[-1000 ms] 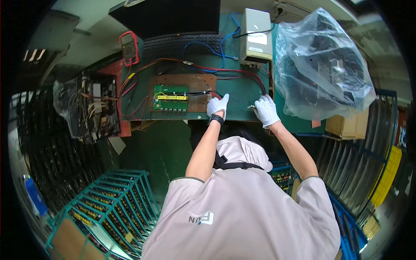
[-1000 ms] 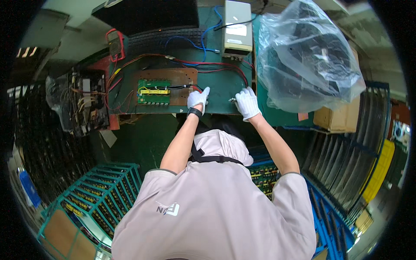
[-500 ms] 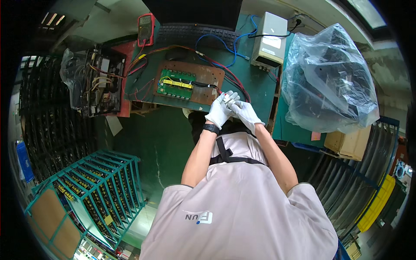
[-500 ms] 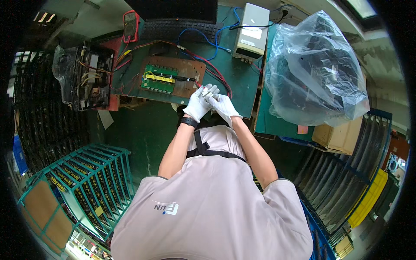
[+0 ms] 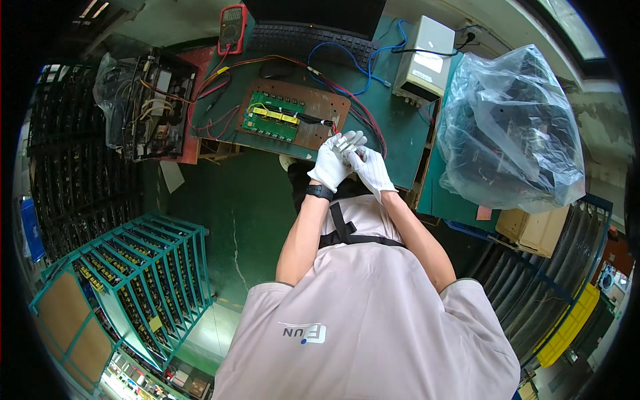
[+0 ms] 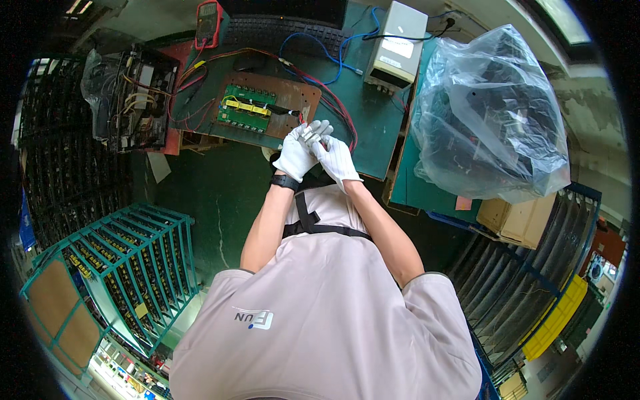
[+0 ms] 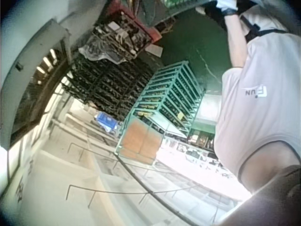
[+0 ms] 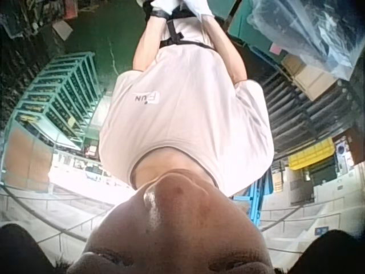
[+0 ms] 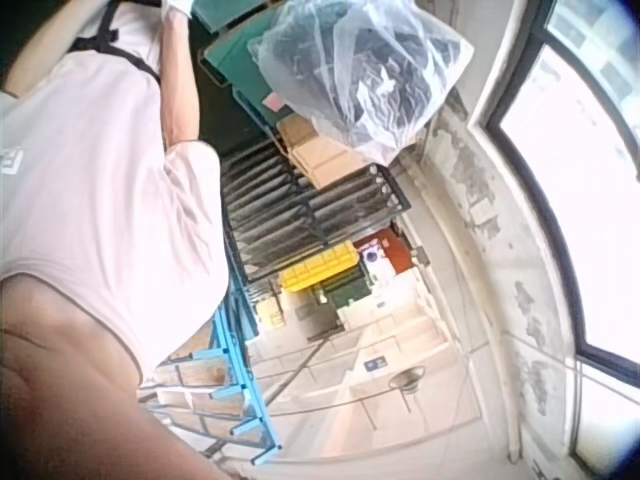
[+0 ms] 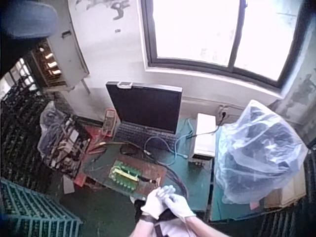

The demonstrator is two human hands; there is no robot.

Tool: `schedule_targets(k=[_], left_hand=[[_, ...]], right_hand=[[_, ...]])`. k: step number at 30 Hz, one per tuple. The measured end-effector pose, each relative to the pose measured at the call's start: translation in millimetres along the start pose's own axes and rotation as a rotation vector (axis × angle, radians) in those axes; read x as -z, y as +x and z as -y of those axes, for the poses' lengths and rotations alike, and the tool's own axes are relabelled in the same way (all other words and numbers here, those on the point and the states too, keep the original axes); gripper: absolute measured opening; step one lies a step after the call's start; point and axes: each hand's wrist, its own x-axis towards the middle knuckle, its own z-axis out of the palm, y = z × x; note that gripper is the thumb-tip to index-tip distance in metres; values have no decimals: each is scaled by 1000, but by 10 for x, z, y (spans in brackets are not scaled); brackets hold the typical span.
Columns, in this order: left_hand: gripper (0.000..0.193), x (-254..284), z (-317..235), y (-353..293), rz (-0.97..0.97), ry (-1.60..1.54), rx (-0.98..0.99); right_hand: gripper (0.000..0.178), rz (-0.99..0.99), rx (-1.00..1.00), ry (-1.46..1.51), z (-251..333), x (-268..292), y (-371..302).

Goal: The person assembles a printed circuit board component by connecting wiring to it by hand, then tests the component with a multimeter before placing it onto a carrier rack.

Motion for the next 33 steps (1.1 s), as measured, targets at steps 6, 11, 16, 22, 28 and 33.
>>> schedule_targets(k=[6,11,16,22,28,33], left_hand=[[39,-28,6,-20,-17,-1,-3],[39,-69,9,-49,-44,-22,7],[38,-58,3,-26,-54,-20,-6],[37,-78,-3,-51,-76,-3,1],[38,-39,-18,-49,-25,-33,10],[38,-87,-16,-60,-52,-8,8]], right_hand=[[38,24,-27,-28,-9,-18,28],[40,26,-14,-50,-35,-26,44],[42,28,-5,-41,-25,-34,50],[42,20,20,-41,-21,-34,36],[40,27,18,-31,-30,-46,29],[39,20,10,-27,-9,-37,37]])
